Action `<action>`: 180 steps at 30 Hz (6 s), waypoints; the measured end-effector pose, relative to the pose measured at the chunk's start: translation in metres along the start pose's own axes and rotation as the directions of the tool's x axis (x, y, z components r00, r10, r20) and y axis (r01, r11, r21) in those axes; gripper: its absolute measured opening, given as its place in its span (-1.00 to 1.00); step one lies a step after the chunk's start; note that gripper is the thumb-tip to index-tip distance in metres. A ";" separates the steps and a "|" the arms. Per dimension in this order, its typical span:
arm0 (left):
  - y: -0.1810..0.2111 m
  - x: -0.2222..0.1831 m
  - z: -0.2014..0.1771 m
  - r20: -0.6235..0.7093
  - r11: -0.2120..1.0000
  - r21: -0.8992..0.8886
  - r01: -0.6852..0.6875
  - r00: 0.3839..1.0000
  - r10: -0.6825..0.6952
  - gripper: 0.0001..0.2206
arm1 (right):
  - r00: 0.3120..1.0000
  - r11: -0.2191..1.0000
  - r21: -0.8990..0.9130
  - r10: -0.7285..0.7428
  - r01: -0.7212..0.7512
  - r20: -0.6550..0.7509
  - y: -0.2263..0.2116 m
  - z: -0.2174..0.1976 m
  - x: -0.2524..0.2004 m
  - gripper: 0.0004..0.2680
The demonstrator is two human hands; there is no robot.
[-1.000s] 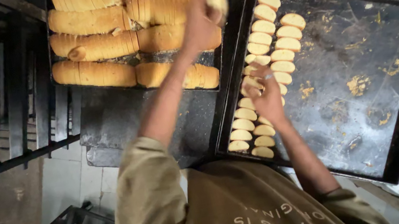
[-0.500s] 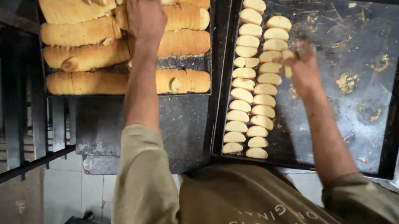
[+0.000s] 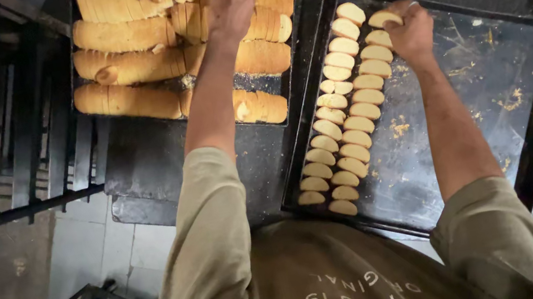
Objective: The person picks up semicircular slices of bread from a large loaf and arranges them in vertical rows on a flat black baking tray.
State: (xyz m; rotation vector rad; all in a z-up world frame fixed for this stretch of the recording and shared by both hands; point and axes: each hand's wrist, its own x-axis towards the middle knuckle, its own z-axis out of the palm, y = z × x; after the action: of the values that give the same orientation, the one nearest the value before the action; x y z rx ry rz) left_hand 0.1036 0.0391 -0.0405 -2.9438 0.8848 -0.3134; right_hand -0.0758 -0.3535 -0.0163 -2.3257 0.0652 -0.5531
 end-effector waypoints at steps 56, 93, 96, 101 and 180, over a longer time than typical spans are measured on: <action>-0.052 -0.036 -0.088 0.059 0.687 -0.339 0.643 0.743 -0.667 -0.33 | 0.938 0.888 -0.333 -0.244 0.319 0.247 -0.195 0.061 -0.036 -0.47; 0.224 -0.090 -0.153 -0.192 0.922 -0.348 -0.168 0.976 0.105 -0.15 | 0.962 0.736 -0.630 -0.266 0.247 0.066 -0.100 -0.048 -0.098 -0.89; 0.226 -0.104 -0.156 -0.131 0.933 -0.339 -0.124 0.988 0.083 -0.12 | 0.923 0.597 -0.740 -0.375 0.309 0.083 -0.093 -0.043 -0.103 -0.89; 0.217 -0.117 -0.157 -0.087 0.930 -0.359 -0.078 0.995 0.050 -0.07 | 0.928 0.593 -0.740 -0.357 0.317 0.111 -0.104 -0.044 -0.102 -0.90; -0.064 -0.111 -0.049 0.026 0.630 -0.495 0.598 0.735 -0.677 -0.09 | 0.976 0.936 -0.336 0.163 -0.108 0.142 -0.175 -0.064 -0.300 -0.67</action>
State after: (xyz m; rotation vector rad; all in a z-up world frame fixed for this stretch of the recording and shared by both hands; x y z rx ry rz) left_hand 0.0379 0.1541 -0.0052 -3.6543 -0.2048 -0.4143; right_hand -0.3934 -0.2059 0.0311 -2.6575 0.2543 -0.2899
